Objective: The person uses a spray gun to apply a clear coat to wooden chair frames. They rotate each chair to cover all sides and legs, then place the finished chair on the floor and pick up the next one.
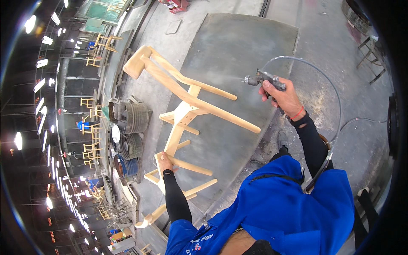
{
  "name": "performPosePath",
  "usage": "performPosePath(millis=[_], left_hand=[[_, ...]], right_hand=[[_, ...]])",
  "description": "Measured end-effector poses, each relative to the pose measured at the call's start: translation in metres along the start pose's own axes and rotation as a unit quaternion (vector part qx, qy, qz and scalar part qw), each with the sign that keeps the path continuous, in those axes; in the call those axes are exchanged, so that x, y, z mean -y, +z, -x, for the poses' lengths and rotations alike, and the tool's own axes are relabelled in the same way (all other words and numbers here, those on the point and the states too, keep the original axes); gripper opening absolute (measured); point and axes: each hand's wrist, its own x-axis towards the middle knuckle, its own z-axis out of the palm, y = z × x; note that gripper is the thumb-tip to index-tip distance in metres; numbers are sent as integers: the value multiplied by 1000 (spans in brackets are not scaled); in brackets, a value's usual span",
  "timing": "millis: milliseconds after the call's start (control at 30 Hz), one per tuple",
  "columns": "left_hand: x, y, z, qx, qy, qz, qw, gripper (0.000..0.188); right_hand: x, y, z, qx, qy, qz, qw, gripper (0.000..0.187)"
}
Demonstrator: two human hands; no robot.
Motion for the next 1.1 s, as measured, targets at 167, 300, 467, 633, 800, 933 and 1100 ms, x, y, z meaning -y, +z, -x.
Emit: performPosePath(millis=[167, 300, 467, 633, 800, 933, 1100], left_hand=[[-12, 11, 16, -73, -6, -21, 997, 85], [-17, 9, 20, -3, -4, -4, 1000, 99], [-24, 14, 24, -6, 20, 9, 1000, 92], [-29, 23, 30, -30, 35, 7, 999, 86], [-10, 19, -4, -32, 89, -34, 995, 87], [8, 27, -56, -107, 177, -36, 978, 86], [-8, 45, -51, -205, 261, -68, 941, 76]], right_hand=[[42, 3, 27, 7, -65, -56, 996, 40], [54, -7, 48, 25, -81, -51, 995, 55], [58, -29, 76, 19, -75, -85, 993, 65], [56, -70, 113, 19, -16, -19, 999, 52], [44, -111, 158, -20, 71, 62, 995, 47], [20, -135, 187, -52, 160, 135, 976, 37], [7, -139, 208, -88, 212, 215, 949, 38]])
